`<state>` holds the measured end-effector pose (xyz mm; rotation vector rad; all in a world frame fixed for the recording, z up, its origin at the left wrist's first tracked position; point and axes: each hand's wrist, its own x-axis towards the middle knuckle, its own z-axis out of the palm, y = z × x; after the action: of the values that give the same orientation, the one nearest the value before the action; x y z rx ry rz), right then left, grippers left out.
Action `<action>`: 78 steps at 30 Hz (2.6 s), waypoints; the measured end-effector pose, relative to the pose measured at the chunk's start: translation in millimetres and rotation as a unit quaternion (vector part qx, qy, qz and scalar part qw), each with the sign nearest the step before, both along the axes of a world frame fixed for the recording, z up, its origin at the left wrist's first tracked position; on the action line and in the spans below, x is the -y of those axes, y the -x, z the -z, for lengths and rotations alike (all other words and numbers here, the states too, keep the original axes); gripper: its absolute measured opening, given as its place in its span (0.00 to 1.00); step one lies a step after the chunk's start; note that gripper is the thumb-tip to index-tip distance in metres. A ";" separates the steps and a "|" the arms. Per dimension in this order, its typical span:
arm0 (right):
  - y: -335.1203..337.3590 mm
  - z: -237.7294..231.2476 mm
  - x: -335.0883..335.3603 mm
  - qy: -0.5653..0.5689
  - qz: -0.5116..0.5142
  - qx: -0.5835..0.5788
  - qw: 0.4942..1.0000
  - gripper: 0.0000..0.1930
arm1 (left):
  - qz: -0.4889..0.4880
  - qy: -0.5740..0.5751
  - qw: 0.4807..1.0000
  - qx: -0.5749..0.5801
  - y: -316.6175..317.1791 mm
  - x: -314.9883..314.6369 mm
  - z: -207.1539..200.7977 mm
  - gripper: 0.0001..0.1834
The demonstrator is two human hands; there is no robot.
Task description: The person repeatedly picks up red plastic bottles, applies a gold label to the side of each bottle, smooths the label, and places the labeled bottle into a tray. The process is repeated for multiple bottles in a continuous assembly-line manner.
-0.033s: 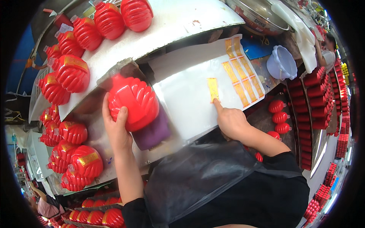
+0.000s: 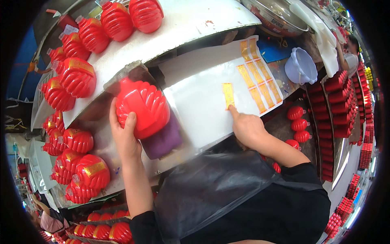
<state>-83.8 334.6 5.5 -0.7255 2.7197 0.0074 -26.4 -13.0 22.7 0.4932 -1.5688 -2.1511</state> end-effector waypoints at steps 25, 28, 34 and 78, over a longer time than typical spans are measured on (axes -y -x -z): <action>48.1 -51.6 13.8 0.303 0.187 0.263 0.896 0.14 | -0.001 0.008 1.000 0.012 -4.6 -6.8 -3.8 0.47; 81.5 -90.4 74.6 0.379 0.157 0.302 0.861 0.13 | -0.013 0.084 0.996 0.041 -6.0 -6.1 -4.8 0.48; 69.3 -143.5 164.9 0.439 -0.266 -0.038 0.857 0.08 | -0.011 0.226 0.970 0.084 -6.6 1.8 -5.2 0.46; 67.8 -76.2 177.4 0.441 -0.060 0.194 0.874 0.31 | 0.018 0.453 0.891 -0.023 -2.6 18.3 -4.3 0.38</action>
<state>-151.6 157.2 81.7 -0.9758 2.1841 -1.2680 -23.8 -31.3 27.0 0.0890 -2.2998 -1.1930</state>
